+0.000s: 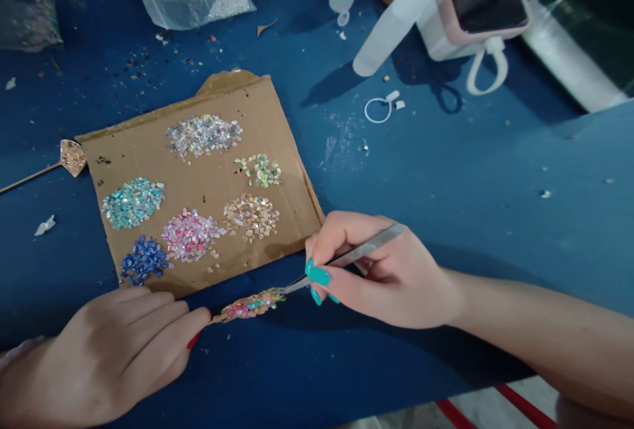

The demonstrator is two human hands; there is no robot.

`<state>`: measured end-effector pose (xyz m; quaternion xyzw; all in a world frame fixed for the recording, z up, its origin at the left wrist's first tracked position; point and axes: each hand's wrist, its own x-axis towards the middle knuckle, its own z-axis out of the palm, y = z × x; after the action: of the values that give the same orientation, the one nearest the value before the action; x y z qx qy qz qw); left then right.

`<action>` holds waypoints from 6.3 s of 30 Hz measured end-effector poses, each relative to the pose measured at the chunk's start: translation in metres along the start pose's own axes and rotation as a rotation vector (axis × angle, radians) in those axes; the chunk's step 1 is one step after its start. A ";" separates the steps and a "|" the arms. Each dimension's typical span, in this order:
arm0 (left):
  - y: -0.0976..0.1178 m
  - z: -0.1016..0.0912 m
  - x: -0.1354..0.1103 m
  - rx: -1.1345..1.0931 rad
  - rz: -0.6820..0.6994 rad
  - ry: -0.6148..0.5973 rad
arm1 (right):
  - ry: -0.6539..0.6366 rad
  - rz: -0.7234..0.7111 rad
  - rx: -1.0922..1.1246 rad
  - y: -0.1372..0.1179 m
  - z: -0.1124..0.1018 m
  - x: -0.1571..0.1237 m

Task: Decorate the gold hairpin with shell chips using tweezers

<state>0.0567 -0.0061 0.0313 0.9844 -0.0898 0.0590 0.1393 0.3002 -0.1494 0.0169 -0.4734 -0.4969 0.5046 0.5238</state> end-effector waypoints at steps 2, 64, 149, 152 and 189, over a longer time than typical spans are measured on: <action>-0.001 0.000 0.000 -0.007 0.005 0.004 | -0.006 0.004 -0.002 0.000 0.000 0.000; 0.000 0.002 -0.003 -0.018 0.015 0.031 | -0.083 -0.100 -0.191 -0.001 -0.009 -0.001; -0.002 0.000 -0.004 0.024 0.002 -0.043 | 0.295 -0.367 -0.860 0.004 -0.024 0.015; -0.002 -0.001 -0.001 0.034 0.011 -0.044 | 0.329 -0.369 -0.895 0.006 -0.026 0.020; -0.009 -0.003 0.001 -0.205 -0.008 -0.013 | 0.285 -0.395 -0.985 0.010 -0.038 0.046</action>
<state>0.0593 0.0033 0.0317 0.9657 -0.0922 0.0428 0.2389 0.3376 -0.1025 0.0066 -0.6239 -0.6780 0.0355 0.3871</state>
